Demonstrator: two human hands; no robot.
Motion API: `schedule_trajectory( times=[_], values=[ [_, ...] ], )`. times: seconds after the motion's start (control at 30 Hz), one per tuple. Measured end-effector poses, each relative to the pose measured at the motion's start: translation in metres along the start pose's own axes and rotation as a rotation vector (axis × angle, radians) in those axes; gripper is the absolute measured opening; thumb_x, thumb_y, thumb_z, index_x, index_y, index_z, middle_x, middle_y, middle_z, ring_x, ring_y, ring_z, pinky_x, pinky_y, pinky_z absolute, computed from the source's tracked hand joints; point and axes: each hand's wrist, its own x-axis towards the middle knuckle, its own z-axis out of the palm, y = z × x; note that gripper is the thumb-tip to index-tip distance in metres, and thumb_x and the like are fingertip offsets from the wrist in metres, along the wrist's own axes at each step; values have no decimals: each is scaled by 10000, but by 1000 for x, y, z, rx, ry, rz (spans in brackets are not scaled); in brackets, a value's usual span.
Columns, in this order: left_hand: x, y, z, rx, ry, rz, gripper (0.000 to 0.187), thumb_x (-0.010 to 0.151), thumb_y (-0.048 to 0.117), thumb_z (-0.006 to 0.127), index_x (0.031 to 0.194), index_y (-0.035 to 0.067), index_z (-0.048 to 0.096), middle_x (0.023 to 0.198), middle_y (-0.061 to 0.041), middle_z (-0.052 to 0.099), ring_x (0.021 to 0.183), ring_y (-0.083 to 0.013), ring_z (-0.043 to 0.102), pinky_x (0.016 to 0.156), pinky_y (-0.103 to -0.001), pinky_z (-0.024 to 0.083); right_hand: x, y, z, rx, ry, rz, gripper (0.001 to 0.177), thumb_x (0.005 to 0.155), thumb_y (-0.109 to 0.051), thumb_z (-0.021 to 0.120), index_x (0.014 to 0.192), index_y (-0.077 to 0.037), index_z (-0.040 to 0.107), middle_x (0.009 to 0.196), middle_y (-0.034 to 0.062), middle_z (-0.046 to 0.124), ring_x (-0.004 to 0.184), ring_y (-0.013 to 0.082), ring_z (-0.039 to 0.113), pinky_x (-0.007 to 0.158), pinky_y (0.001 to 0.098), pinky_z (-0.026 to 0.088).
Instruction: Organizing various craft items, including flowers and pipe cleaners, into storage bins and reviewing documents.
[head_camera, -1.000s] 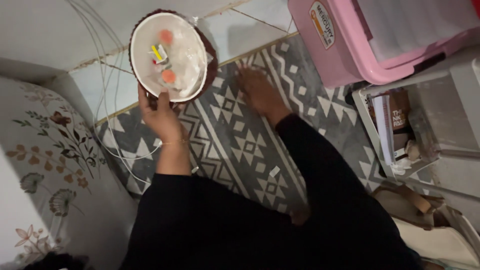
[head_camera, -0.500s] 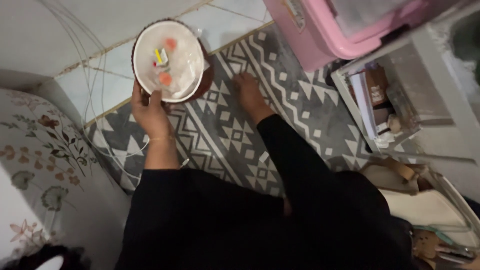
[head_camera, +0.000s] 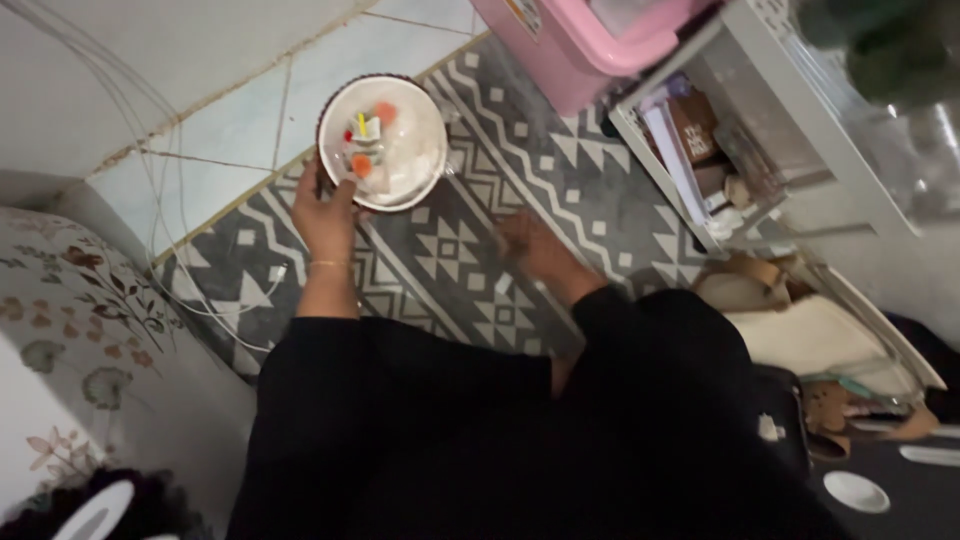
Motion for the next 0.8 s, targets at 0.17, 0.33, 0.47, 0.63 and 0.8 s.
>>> schedule_trajectory(
  times=[0.17, 0.33, 0.47, 0.63, 0.8],
  values=[
    [-7, 1, -10, 17, -27, -227, 595, 930, 222, 716, 1438, 17, 483, 1252, -133, 668, 840, -215, 722, 551, -324, 610, -71, 92, -42, -524, -334, 452, 370, 1010, -387, 688, 1096, -29, 726, 1167, 235, 694, 962, 403, 673, 795, 491, 530],
    [4, -130, -69, 1267, -754, -261, 693, 1143, 644, 427, 1193, 59, 795, 1256, -253, 724, 1132, -423, 647, 964, -518, 500, -135, 96, -27, -17, -244, 88, 328, 755, -188, 685, 1003, 7, 777, 1026, 245, 777, 866, 352, 754, 737, 428, 583],
    [-82, -28, 1, 1389, -947, -343, 591, 1078, 575, 501, 1175, 62, 780, 1244, -235, 721, 1124, -420, 655, 932, -521, 505, -81, -17, -49, 300, -256, -425, 128, 836, -129, 730, 905, -22, 720, 926, 157, 708, 885, 296, 665, 766, 422, 544],
    [-144, -49, 91, 1566, -1290, -439, 447, 969, 457, 623, 1144, 68, 756, 1224, -205, 718, 1110, -416, 668, 880, -525, 513, -64, -26, -46, 439, -331, -142, 145, 873, -106, 700, 972, -2, 721, 995, 162, 720, 924, 294, 682, 804, 435, 555],
    [-146, -93, 113, 1521, -1476, -417, 344, 894, 330, 702, 1085, 50, 762, 1148, -192, 740, 1060, -405, 716, 844, -517, 553, -51, -23, -53, 549, -403, 129, 168, 906, -84, 673, 1031, 16, 721, 1056, 167, 730, 960, 292, 697, 838, 447, 564]
  ],
)
